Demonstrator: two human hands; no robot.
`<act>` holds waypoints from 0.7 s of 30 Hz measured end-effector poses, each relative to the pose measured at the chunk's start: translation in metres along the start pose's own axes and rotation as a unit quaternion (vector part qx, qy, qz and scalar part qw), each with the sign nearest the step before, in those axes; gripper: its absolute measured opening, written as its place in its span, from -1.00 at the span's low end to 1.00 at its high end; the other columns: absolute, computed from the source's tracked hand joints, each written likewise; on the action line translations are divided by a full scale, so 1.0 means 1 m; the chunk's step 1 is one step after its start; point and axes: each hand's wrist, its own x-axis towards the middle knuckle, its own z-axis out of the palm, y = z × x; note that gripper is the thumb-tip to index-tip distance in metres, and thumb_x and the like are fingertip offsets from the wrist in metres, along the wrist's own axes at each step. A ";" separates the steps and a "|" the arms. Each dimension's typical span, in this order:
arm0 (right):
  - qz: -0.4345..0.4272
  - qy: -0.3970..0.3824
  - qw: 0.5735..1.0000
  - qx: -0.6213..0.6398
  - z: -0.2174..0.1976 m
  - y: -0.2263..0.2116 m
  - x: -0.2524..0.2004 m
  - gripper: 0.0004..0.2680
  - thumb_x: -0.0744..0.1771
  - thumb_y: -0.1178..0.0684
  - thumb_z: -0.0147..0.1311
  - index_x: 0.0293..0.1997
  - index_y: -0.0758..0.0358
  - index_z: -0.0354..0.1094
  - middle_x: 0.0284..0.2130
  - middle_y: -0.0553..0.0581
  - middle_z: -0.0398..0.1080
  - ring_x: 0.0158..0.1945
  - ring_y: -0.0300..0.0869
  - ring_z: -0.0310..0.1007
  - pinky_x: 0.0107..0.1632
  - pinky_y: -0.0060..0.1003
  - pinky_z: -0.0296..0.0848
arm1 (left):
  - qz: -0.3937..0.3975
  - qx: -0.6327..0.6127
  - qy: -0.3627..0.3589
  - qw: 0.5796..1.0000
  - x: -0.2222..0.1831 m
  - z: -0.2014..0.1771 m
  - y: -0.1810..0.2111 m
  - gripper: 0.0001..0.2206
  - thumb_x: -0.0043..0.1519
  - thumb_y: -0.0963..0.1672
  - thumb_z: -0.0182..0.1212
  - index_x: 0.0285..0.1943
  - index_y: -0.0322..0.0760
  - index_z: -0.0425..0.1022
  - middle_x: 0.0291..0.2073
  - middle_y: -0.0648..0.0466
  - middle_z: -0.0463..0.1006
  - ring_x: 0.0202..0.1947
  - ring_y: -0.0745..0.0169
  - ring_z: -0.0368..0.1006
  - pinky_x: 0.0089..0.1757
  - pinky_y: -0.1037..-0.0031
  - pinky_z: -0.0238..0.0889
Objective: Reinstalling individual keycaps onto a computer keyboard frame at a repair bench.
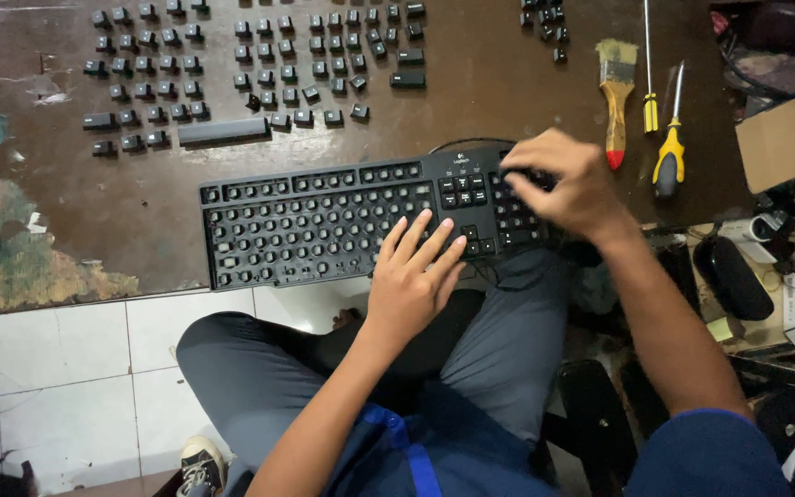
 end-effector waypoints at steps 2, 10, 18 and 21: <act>0.004 0.009 1.000 0.000 -0.007 0.025 -0.002 -0.85 0.32 0.28 0.40 -0.06 0.26 0.63 -0.14 0.24 0.61 -0.06 0.12 0.59 -0.04 -0.03 0.55 | -0.004 -0.009 0.000 1.000 0.001 -0.002 0.001 -0.72 0.27 -0.11 0.43 0.17 -0.11 0.71 0.22 -0.10 0.65 0.38 -0.19 0.43 0.36 -0.13 0.16; 0.012 -0.008 1.000 0.026 0.003 0.029 0.010 -0.86 0.30 0.30 0.40 -0.10 0.31 0.63 -0.17 0.25 0.63 -0.13 0.14 0.60 -0.09 -0.04 0.56 | -0.018 -0.030 -0.019 0.999 0.007 -0.009 0.004 -0.74 0.29 -0.12 0.39 0.17 -0.16 0.71 0.19 -0.15 0.65 0.37 -0.23 0.44 0.34 -0.14 0.15; 0.027 -0.024 0.998 0.046 -0.001 0.021 0.012 -0.86 0.30 0.33 0.38 -0.09 0.39 0.62 -0.16 0.34 0.63 -0.15 0.17 0.60 -0.10 -0.03 0.58 | -0.039 -0.022 -0.051 0.998 0.024 -0.022 0.003 -0.73 0.28 0.03 0.40 0.05 -0.09 0.75 0.05 -0.03 0.73 0.28 -0.10 0.52 0.27 -0.01 0.22; 0.030 -0.029 0.998 0.049 -0.001 0.022 0.011 -0.86 0.32 0.32 0.38 -0.06 0.34 0.63 -0.14 0.26 0.63 -0.15 0.10 0.58 -0.10 -0.08 0.57 | -0.047 -0.024 -0.019 0.998 0.049 -0.007 -0.010 -0.74 0.32 0.06 0.31 0.03 -0.03 0.74 -0.14 0.07 0.74 0.11 0.08 0.59 0.14 0.17 0.32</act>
